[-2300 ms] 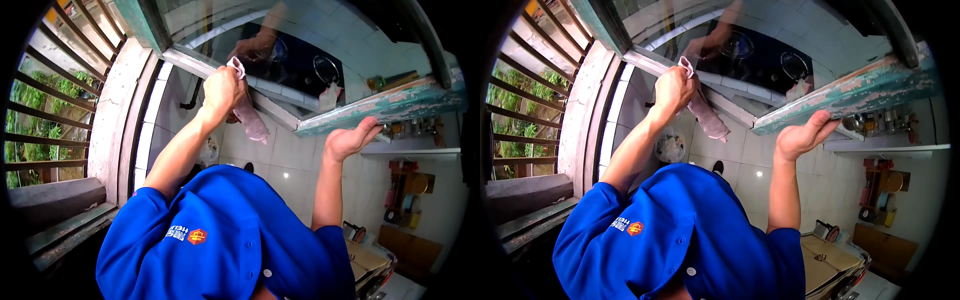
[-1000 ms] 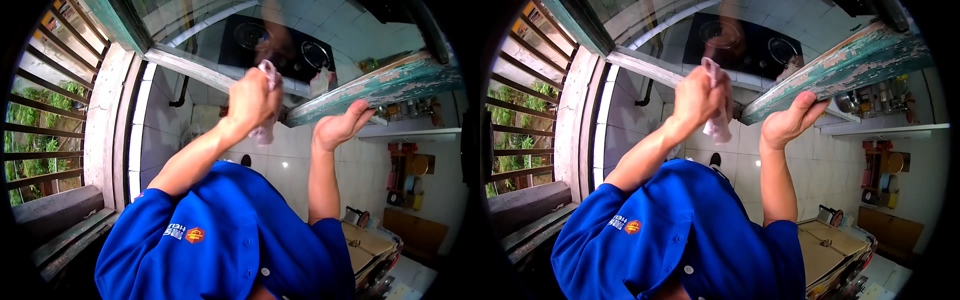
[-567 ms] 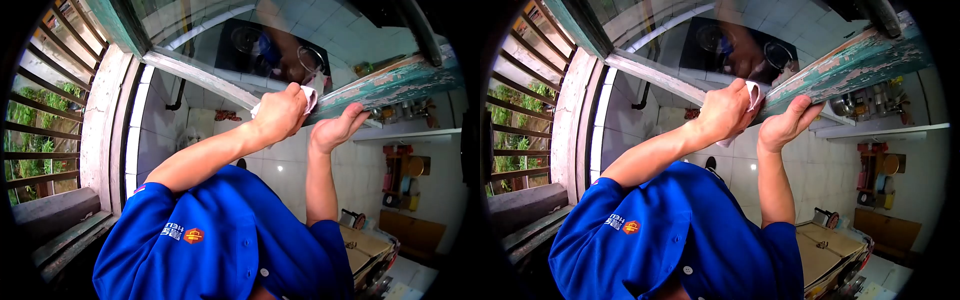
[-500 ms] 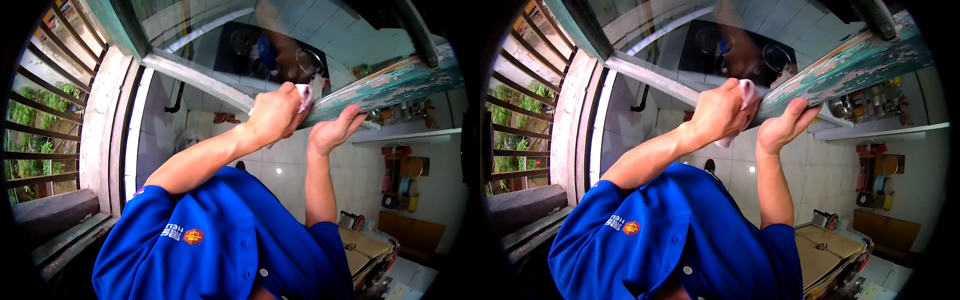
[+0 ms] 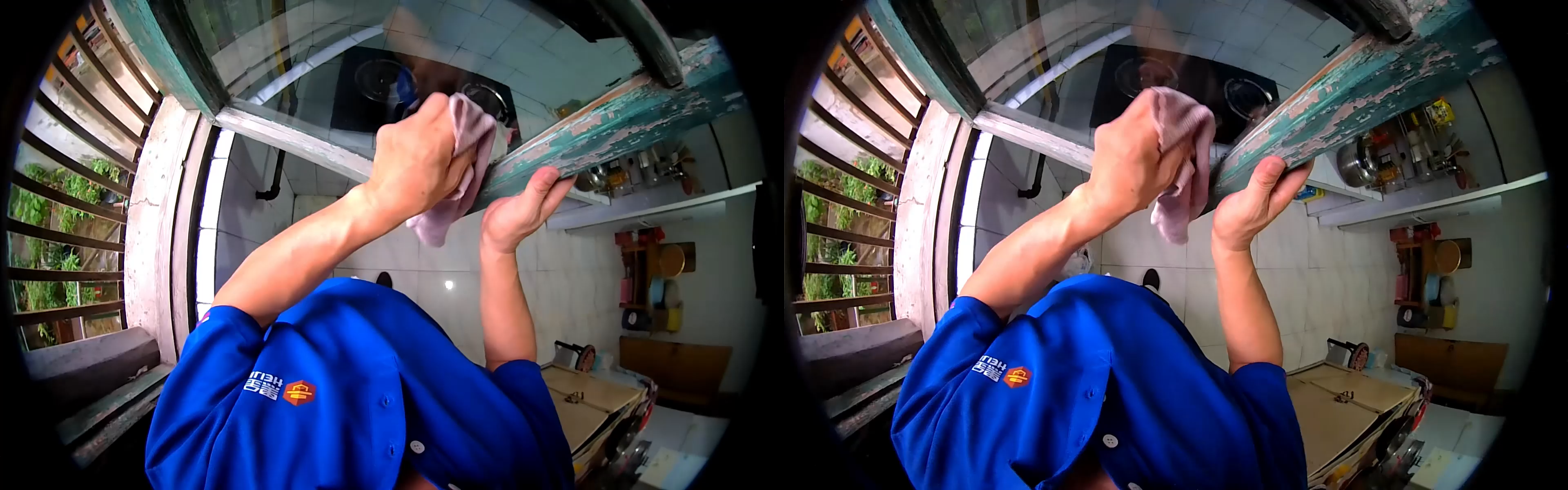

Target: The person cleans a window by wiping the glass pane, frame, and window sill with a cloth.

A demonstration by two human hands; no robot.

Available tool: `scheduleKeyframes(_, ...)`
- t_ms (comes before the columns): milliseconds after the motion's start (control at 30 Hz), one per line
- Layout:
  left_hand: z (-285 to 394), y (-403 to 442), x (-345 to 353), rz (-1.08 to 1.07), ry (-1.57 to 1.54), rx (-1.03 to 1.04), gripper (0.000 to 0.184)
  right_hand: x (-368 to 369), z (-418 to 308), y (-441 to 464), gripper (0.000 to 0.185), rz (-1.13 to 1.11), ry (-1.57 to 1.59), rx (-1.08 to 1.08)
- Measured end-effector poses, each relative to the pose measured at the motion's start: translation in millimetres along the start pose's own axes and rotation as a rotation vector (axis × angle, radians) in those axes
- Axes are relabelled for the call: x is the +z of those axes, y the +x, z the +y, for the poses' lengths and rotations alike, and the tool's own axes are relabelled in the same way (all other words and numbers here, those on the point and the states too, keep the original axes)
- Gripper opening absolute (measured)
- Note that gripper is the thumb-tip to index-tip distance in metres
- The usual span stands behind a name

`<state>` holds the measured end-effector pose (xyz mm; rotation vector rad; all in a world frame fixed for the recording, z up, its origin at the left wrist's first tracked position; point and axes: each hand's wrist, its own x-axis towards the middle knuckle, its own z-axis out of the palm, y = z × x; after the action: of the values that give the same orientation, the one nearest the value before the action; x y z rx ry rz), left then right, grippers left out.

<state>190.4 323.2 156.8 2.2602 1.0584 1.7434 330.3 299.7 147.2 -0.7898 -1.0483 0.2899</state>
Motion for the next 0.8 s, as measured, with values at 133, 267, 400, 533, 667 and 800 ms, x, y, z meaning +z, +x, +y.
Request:
scheduleKeyframes(133, -8.1, -21.6, 5.1, -0.275, 0.039, -0.074, 0.018, 1.3, -0.6, 3.2, 0.058, -0.025, 0.047, 0.036)
scheduleKeyframes(267, 6.3, 20.1, -14.6, 0.025, -0.021, 0.033, 0.028, -0.3, 5.4, 1.3, 0.058, -0.003, 0.025, -0.001)
scheduleKeyframes(400, 9.3, 18.4, -7.3, -0.057, -0.037, 0.083, 0.025, -2.1, 4.7, 0.4, 0.058, 0.001, 0.05, -0.009)
scheduleKeyframes(533, -5.3, -24.6, 1.7, -0.292, -0.034, -0.028, 0.035, -2.4, 4.3, 2.4, 0.058, -0.02, 0.03, 0.022)
scheduleKeyframes(667, 8.0, 31.2, -18.7, 0.047, -0.247, 0.071, 0.032, -4.4, 10.1, -1.9, 0.058, -0.007, 0.051, -0.02)
scheduleKeyframes(800, 31.8, 74.1, -19.1, 0.303, -0.348, 0.06, 0.03, 1.6, -0.4, -5.0, 0.062, 0.009, 0.051, 0.022)
